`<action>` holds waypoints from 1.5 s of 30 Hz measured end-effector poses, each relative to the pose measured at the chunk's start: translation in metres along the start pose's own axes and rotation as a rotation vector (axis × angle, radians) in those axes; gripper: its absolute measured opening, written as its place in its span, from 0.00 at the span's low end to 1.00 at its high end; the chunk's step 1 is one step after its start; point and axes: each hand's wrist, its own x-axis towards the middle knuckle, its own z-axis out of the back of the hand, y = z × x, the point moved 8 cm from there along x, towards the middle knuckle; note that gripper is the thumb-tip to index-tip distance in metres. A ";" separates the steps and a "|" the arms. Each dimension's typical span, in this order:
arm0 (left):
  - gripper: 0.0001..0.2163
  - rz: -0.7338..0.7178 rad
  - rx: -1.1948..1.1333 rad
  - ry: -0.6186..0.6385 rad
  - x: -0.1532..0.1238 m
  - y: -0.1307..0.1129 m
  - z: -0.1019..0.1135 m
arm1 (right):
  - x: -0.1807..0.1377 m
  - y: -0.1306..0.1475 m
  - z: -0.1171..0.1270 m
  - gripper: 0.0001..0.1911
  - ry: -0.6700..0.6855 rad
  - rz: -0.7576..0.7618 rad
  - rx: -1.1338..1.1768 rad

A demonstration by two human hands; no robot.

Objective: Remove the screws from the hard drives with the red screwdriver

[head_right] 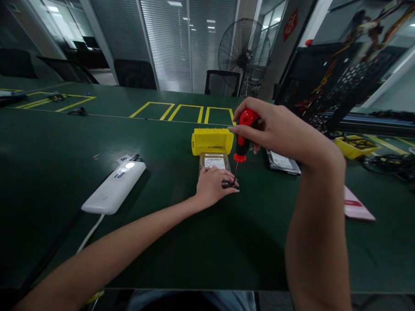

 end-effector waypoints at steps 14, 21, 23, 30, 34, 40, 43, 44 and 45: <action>0.10 -0.008 0.012 -0.008 0.001 0.000 -0.001 | -0.001 0.001 0.000 0.15 0.015 -0.004 0.006; 0.09 -0.005 0.019 0.004 0.001 0.000 -0.002 | -0.001 0.001 0.001 0.16 0.005 -0.006 -0.001; 0.09 -0.012 0.013 -0.009 0.000 -0.001 0.000 | -0.001 0.001 0.001 0.15 0.000 0.002 0.004; 0.11 0.003 0.006 -0.031 0.001 -0.002 0.001 | 0.000 0.000 0.000 0.16 0.020 -0.001 0.016; 0.12 0.001 0.019 -0.020 0.000 -0.001 0.000 | 0.000 -0.001 0.000 0.16 0.028 -0.021 -0.001; 0.11 0.002 0.010 -0.015 0.000 -0.002 0.001 | 0.000 -0.001 0.000 0.16 0.034 -0.026 0.003; 0.11 -0.003 0.013 -0.020 0.000 -0.002 0.001 | 0.000 0.000 -0.001 0.15 0.037 -0.016 0.007; 0.10 -0.002 0.018 -0.020 0.000 -0.002 0.001 | 0.000 0.000 -0.001 0.15 0.032 -0.011 0.002; 0.10 -0.001 0.024 -0.019 0.000 -0.002 0.001 | 0.001 0.001 -0.001 0.15 0.029 -0.010 -0.003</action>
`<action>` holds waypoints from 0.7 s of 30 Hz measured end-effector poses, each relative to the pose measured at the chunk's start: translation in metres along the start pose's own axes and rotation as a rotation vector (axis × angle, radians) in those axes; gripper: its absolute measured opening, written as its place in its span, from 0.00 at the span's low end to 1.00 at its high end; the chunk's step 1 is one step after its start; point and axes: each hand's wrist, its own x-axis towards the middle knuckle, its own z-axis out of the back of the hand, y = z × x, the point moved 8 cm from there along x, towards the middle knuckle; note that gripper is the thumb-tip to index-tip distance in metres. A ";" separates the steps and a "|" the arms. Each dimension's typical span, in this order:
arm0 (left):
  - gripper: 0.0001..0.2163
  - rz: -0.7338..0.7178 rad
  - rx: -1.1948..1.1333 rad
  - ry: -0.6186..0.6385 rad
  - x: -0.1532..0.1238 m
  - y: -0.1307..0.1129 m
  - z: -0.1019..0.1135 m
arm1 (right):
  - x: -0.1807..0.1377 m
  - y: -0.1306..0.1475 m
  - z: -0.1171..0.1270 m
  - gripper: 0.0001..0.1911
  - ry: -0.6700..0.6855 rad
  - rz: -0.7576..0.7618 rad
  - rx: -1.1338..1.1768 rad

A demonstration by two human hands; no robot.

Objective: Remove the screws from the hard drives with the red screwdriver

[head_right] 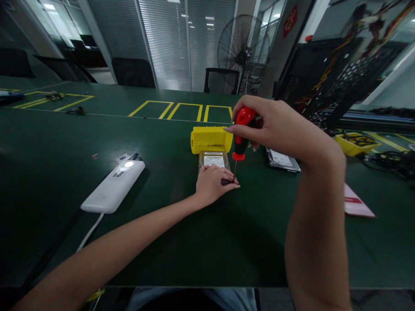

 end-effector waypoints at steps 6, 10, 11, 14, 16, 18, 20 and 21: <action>0.10 0.016 0.007 0.031 -0.001 -0.001 -0.001 | 0.002 0.000 -0.001 0.19 -0.031 -0.024 0.006; 0.09 0.019 -0.009 0.029 -0.001 -0.002 0.002 | 0.001 -0.002 0.000 0.18 -0.029 -0.026 0.005; 0.08 0.018 -0.013 0.029 -0.001 -0.002 0.001 | 0.000 -0.002 0.000 0.16 -0.026 -0.022 0.010; 0.09 0.014 -0.020 0.027 -0.001 -0.001 0.000 | -0.001 -0.004 0.000 0.12 -0.018 -0.016 0.016; 0.09 0.010 -0.022 0.023 -0.001 0.000 -0.002 | -0.002 -0.004 0.000 0.14 -0.017 -0.018 0.003; 0.09 0.009 -0.020 0.015 -0.001 0.001 -0.002 | -0.002 -0.003 0.000 0.19 -0.018 -0.019 -0.010; 0.08 0.005 -0.021 0.004 -0.001 0.002 -0.002 | -0.001 -0.002 0.000 0.21 -0.025 -0.020 -0.029; 0.08 0.004 -0.023 0.001 -0.001 0.001 -0.001 | -0.001 -0.002 0.001 0.20 -0.031 -0.014 -0.042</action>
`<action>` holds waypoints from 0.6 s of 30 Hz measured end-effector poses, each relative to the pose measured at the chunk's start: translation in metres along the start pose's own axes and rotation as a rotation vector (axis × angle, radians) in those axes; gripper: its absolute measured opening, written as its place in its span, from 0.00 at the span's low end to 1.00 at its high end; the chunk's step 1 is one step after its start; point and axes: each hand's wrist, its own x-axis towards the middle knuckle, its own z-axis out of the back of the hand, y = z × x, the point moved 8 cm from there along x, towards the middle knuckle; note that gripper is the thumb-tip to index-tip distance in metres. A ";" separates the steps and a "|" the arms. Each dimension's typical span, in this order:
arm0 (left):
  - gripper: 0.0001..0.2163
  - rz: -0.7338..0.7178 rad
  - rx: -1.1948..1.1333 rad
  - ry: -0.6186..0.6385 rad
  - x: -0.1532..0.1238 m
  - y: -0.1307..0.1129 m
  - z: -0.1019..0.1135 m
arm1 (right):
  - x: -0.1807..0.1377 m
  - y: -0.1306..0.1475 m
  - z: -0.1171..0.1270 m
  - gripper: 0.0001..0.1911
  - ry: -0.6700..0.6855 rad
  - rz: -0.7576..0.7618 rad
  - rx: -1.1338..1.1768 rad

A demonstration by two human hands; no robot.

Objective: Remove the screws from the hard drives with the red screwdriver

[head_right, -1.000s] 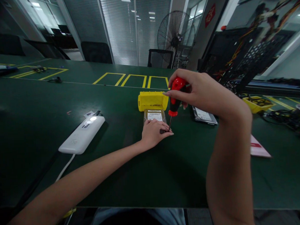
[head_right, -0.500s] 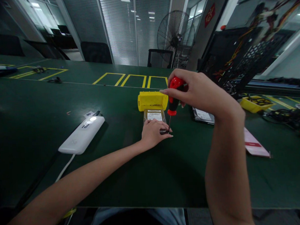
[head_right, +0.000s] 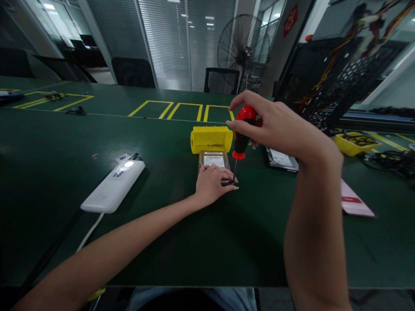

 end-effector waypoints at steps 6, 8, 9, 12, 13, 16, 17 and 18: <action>0.08 -0.001 -0.010 -0.002 0.000 -0.001 0.001 | 0.003 -0.003 0.002 0.20 -0.050 -0.013 -0.059; 0.08 -0.001 -0.004 -0.006 0.000 -0.001 0.001 | 0.002 -0.005 0.003 0.20 -0.067 -0.022 -0.056; 0.08 0.000 -0.001 -0.010 0.000 -0.001 0.000 | 0.002 -0.004 0.004 0.20 -0.071 -0.020 -0.056; 0.09 0.001 -0.001 -0.032 0.001 -0.001 0.001 | 0.001 -0.004 0.004 0.20 -0.072 -0.014 -0.064; 0.09 -0.002 -0.001 -0.037 0.001 -0.001 0.001 | 0.001 -0.003 0.005 0.19 -0.069 -0.014 -0.070; 0.10 -0.007 0.003 -0.040 0.000 -0.002 0.002 | 0.000 -0.002 0.006 0.19 -0.066 -0.009 -0.089; 0.10 -0.007 0.004 -0.036 0.000 -0.002 0.002 | 0.000 -0.002 0.006 0.19 -0.067 -0.005 -0.095; 0.10 -0.006 0.004 -0.034 0.000 -0.002 0.002 | 0.000 -0.002 0.006 0.19 -0.067 -0.004 -0.098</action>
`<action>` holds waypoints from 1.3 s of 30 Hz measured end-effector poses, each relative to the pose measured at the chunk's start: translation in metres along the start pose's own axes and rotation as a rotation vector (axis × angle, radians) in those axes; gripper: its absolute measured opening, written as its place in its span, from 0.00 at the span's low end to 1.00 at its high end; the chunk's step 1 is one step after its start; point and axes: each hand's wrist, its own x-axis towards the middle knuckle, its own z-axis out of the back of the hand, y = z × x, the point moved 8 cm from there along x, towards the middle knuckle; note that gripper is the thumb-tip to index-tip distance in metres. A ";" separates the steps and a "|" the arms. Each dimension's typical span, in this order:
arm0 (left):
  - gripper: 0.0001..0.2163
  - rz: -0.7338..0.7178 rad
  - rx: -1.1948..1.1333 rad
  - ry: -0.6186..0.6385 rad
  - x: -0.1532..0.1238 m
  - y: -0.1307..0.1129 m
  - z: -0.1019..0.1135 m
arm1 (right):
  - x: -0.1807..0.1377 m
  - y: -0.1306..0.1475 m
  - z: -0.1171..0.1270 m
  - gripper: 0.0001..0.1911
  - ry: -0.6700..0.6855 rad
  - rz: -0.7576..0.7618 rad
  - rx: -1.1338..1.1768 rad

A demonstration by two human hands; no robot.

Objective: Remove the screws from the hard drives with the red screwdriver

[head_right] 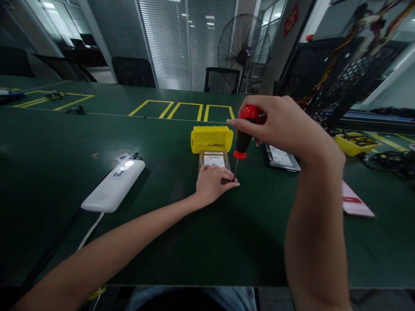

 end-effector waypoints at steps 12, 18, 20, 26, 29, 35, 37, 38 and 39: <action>0.10 -0.002 0.013 0.018 0.000 0.000 0.000 | 0.000 -0.003 0.000 0.20 0.010 -0.016 -0.007; 0.07 -0.013 -0.020 0.011 -0.001 0.001 0.000 | 0.000 -0.004 -0.001 0.21 0.014 -0.035 0.009; 0.07 -0.006 -0.014 0.009 -0.001 0.002 -0.001 | 0.000 -0.004 -0.001 0.20 0.016 -0.029 0.010; 0.06 -0.014 -0.003 0.001 0.000 0.002 -0.002 | 0.000 -0.004 -0.003 0.17 0.021 -0.014 0.065; 0.06 -0.014 -0.003 0.016 -0.001 0.003 -0.002 | -0.001 -0.005 -0.005 0.16 0.041 -0.011 0.100; 0.08 -0.007 0.002 0.034 -0.001 0.002 -0.002 | 0.000 -0.002 -0.006 0.18 0.060 0.014 0.163; 0.08 -0.007 -0.001 0.042 0.000 0.002 -0.002 | 0.000 0.000 -0.005 0.17 0.055 0.026 0.157; 0.08 -0.009 -0.002 0.043 0.000 0.001 -0.002 | 0.000 0.000 -0.005 0.17 0.057 0.029 0.158; 0.08 -0.010 -0.003 0.041 0.000 0.001 -0.001 | 0.000 0.001 -0.005 0.16 0.063 0.029 0.163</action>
